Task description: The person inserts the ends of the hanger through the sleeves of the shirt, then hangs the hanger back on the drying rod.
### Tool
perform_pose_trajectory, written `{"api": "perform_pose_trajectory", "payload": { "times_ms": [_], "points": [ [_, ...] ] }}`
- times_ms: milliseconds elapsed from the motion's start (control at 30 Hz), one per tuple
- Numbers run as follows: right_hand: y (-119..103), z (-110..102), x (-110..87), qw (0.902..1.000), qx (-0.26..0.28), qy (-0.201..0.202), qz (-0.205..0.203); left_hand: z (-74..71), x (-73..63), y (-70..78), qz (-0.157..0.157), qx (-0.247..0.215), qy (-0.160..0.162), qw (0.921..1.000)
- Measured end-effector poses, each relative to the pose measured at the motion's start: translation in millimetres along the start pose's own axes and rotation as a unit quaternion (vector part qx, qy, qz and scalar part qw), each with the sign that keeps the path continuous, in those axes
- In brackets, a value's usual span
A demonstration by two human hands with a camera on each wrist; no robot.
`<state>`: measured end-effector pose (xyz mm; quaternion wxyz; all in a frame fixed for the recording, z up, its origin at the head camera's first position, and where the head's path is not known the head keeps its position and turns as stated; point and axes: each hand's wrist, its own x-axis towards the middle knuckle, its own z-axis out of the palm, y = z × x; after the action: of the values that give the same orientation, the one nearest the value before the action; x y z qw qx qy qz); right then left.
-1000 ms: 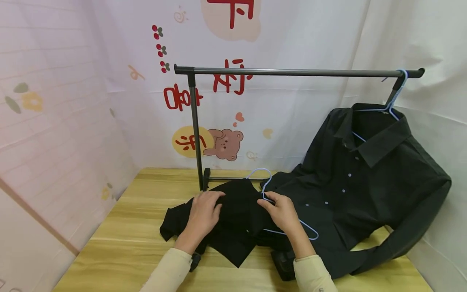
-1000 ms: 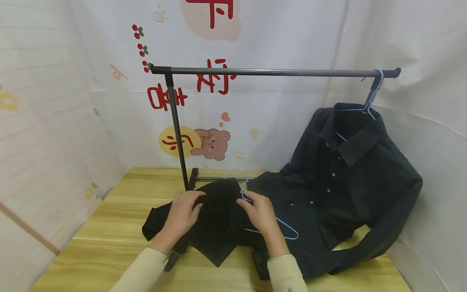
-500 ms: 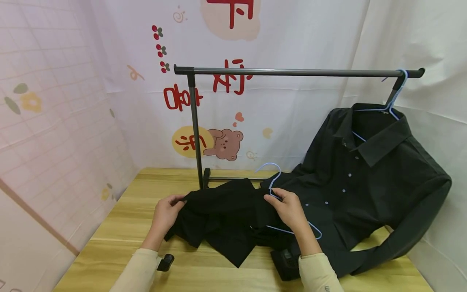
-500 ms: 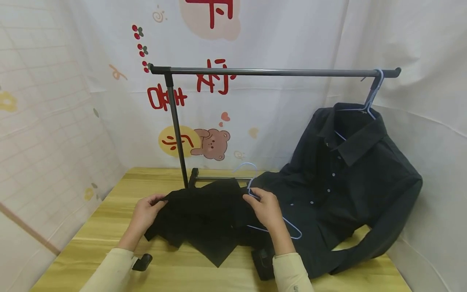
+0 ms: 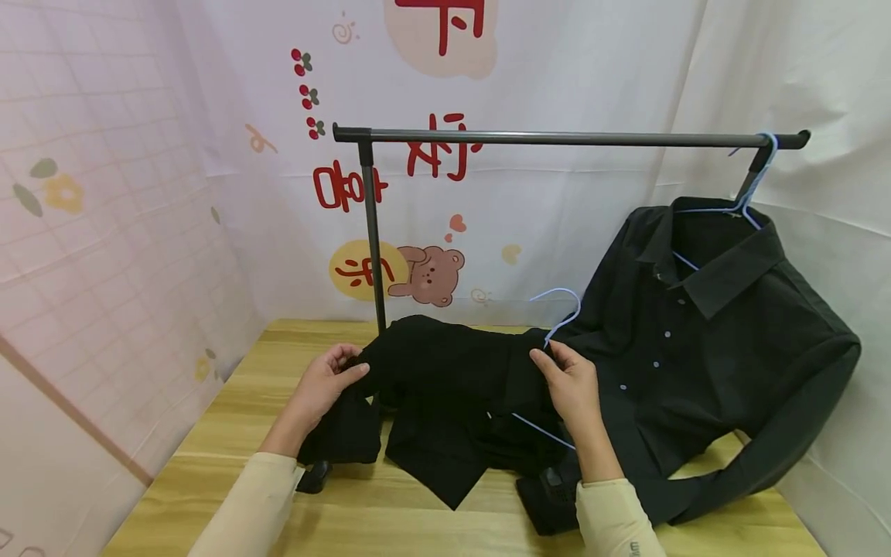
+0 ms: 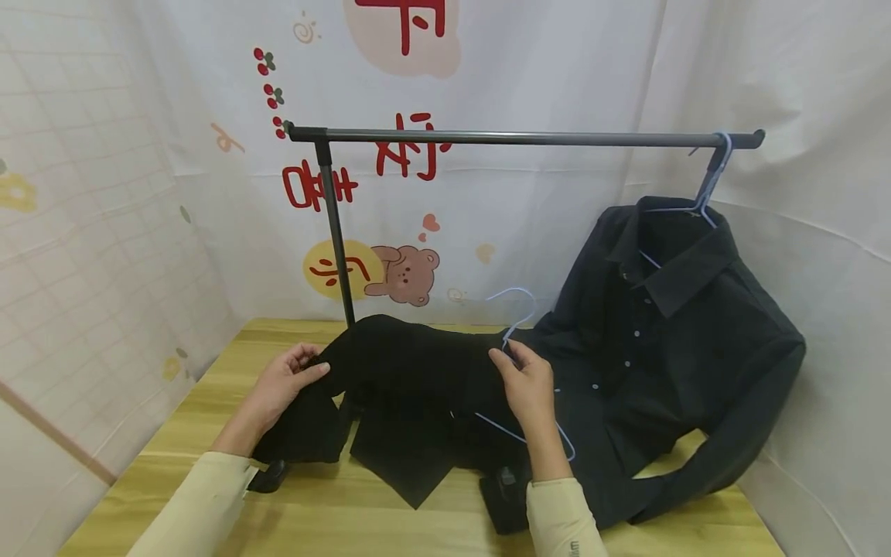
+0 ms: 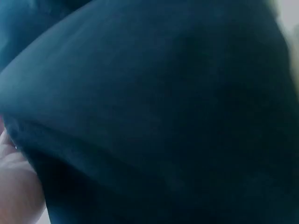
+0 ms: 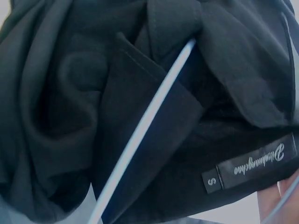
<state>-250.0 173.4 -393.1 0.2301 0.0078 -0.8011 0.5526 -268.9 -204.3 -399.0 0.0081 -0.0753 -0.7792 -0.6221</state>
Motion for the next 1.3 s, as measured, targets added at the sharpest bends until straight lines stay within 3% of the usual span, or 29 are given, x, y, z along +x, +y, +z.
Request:
{"api": "perform_pose_trajectory", "payload": {
  "times_ms": [133, 233, 367, 500, 633, 767, 867, 1000, 1100, 1200, 1300],
  "points": [
    [5, -1, -0.1, 0.9984, -0.04, -0.039, 0.0, -3.2, -0.9, -3.5, -0.001, -0.043, 0.005, 0.999],
    [8, -2, -0.1, 0.9955, -0.08, -0.051, 0.002, -7.3, -1.4, -3.0, 0.024, -0.069, 0.068, 0.995],
    [9, -2, -0.3, 0.9971, -0.063, -0.027, 0.033, -13.3, 0.4, -5.6, 0.049, -0.021, 0.127, 0.9905],
    [8, -2, -0.4, 0.9982, 0.02, 0.007, 0.056, -18.5, 0.7, -15.3, 0.033, 0.08, 0.105, 0.9907],
    [9, -3, -0.2, 0.9974, 0.036, 0.03, 0.055, -23.4, -3.5, -23.9, 0.026, 0.169, 0.08, 0.9821],
    [9, -5, -0.4, 0.9953, 0.038, 0.066, 0.06, -35.1, -11.0, -34.1, 0.035, 0.256, 0.04, 0.9653],
    [9, -8, -0.1, 0.9931, 0.048, 0.091, 0.056, -50.8, -17.2, -44.6, 0.042, 0.322, 0.013, 0.9458],
    [14, -9, 1.2, 0.9922, 0.041, 0.104, 0.054, -75.2, -21.9, -57.3, 0.021, 0.353, 0.009, 0.9354],
    [18, -8, 2.1, 0.9917, 0.034, 0.111, 0.055, -93.3, -23.6, -61.7, -0.003, 0.341, 0.021, 0.9399],
    [21, -7, 2.8, 0.9911, 0.025, 0.118, 0.056, -111.1, -25.2, -56.5, -0.009, 0.34, 0.047, 0.9392],
    [22, -6, 3.4, 0.9906, 0.015, 0.123, 0.057, -126.6, -24.3, -40.9, -0.01, 0.338, 0.073, 0.9381]
  ]
}}
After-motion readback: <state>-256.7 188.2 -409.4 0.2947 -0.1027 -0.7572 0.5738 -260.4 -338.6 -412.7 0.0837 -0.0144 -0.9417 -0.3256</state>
